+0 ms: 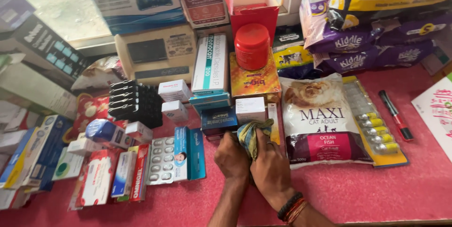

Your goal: The recorder is cleaning and organizing various medicine boxes and strips from a shipping box onto a pharmacy counter.

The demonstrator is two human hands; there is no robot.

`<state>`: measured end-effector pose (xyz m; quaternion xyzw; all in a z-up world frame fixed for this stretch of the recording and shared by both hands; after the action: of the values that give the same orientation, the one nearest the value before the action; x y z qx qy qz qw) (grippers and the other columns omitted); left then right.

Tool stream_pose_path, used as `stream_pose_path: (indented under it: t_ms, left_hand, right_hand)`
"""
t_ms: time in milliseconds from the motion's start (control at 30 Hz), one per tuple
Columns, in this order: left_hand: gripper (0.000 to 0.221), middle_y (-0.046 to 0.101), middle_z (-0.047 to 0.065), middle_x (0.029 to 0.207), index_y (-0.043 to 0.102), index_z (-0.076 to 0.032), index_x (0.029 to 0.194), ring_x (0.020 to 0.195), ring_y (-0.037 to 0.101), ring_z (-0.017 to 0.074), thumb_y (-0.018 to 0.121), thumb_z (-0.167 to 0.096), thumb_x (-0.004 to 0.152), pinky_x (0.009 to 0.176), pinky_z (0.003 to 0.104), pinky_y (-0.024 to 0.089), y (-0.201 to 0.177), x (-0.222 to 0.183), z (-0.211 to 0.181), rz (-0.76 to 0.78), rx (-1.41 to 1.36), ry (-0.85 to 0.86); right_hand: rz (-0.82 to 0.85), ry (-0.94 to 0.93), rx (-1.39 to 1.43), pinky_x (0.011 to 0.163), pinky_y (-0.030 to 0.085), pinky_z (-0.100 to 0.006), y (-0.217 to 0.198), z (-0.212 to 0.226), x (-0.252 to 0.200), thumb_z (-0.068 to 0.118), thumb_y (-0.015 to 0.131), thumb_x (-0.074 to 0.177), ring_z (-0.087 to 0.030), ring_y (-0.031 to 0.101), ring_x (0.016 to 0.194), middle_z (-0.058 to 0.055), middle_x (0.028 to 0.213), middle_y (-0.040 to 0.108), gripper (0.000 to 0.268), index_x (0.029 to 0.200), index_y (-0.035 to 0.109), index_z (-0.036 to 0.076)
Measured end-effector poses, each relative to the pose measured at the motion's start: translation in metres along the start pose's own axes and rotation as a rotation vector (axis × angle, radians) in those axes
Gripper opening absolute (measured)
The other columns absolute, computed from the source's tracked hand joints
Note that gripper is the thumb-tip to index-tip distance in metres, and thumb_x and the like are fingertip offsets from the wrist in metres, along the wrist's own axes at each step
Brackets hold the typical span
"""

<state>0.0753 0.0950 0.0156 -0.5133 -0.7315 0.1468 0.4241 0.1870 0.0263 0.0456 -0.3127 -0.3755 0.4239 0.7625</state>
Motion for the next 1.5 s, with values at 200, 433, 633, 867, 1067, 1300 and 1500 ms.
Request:
stream_pose_path:
  t_ms: [200, 433, 633, 867, 1067, 1300, 1500]
  left_hand:
    - [0.005, 0.071, 0.016, 0.08, 0.063, -0.006, 0.083, 0.069, 0.071, 0.0366, 0.067, -0.008, 0.086, 0.06, 0.047, 0.055, -0.003, 0.001, -0.004, 0.066, -0.003, 0.0]
    - [0.004, 0.069, 0.018, 0.079, 0.062, -0.006, 0.084, 0.072, 0.068, 0.0413, 0.062, -0.002, 0.085, 0.062, 0.052, 0.052, -0.003, -0.006, 0.003, 0.043, -0.019, 0.024]
    - [0.008, 0.069, 0.015, 0.078, 0.061, -0.008, 0.084, 0.07, 0.068, 0.0386, 0.061, -0.001, 0.084, 0.061, 0.05, 0.051, -0.007, -0.004, 0.001, 0.069, -0.062, -0.029]
    - [0.01, 0.068, 0.015, 0.075, 0.06, -0.009, 0.082, 0.069, 0.066, 0.0381, 0.068, -0.002, 0.082, 0.059, 0.049, 0.049, -0.025, -0.017, 0.012, 0.086, -0.111, -0.023]
    - [0.016, 0.066, 0.014, 0.072, 0.058, -0.006, 0.079, 0.065, 0.067, 0.0338, 0.073, -0.009, 0.084, 0.058, 0.044, 0.05, -0.052, -0.029, 0.013, 0.104, -0.23, -0.05]
    - [0.02, 0.066, 0.012, 0.082, 0.062, -0.003, 0.095, 0.069, 0.065, 0.0261, 0.076, -0.016, 0.09, 0.064, 0.039, 0.053, -0.085, -0.068, 0.028, 0.213, -0.413, -0.024]
    - [0.066, 0.067, 0.015, 0.111, 0.047, 0.001, 0.146, 0.095, 0.069, 0.026, 0.077, -0.017, 0.09, 0.086, 0.035, 0.057, -0.133, -0.113, 0.04, 0.217, -0.65, 0.055]
  right_hand:
    - [-0.148, -0.101, 0.184, 0.083, 0.055, -0.048, -0.019, 0.006, -0.011, 0.002, 0.067, 0.071, -0.042, 0.066, 0.1, -0.025, 0.104, 0.07, 0.072, 0.14, 0.048, 0.001]
    - [-0.248, -0.128, 0.18, 0.088, 0.054, -0.049, -0.016, -0.003, -0.013, 0.005, 0.063, 0.091, -0.042, 0.066, 0.101, -0.023, 0.109, 0.071, 0.044, 0.135, 0.057, 0.002]
    - [-0.154, -0.087, 0.284, 0.086, 0.056, -0.048, -0.02, -0.005, -0.012, 0.007, 0.061, 0.088, -0.043, 0.068, 0.105, -0.024, 0.114, 0.07, 0.047, 0.135, 0.056, 0.001]
    - [-0.123, -0.17, 0.284, 0.093, 0.054, -0.049, -0.014, -0.002, -0.022, 0.006, 0.062, 0.087, -0.043, 0.067, 0.108, -0.024, 0.117, 0.07, 0.048, 0.134, 0.056, 0.002]
    - [-0.097, -0.18, 0.338, 0.092, 0.054, -0.047, -0.016, -0.002, -0.029, 0.009, 0.068, 0.084, -0.043, 0.067, 0.11, -0.024, 0.12, 0.069, 0.052, 0.135, 0.055, 0.006]
    - [-0.144, 0.053, 0.488, 0.084, 0.059, -0.038, -0.03, -0.01, -0.071, 0.019, 0.072, 0.091, -0.031, 0.074, 0.107, -0.014, 0.115, 0.075, 0.043, 0.132, 0.062, 0.012]
    - [-0.181, 0.093, 0.538, 0.087, 0.057, -0.034, -0.034, -0.008, -0.12, 0.017, 0.077, 0.089, -0.018, 0.075, 0.103, -0.012, 0.114, 0.077, 0.043, 0.13, 0.064, 0.007]
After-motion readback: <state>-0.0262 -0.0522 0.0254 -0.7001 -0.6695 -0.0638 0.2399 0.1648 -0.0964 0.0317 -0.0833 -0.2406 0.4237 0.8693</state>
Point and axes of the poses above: each hand's wrist, its own x-axis towards the middle knuckle, its own y-axis out of the palm, z = x × y, the point moved 7 cm from there along x, towards the middle knuckle
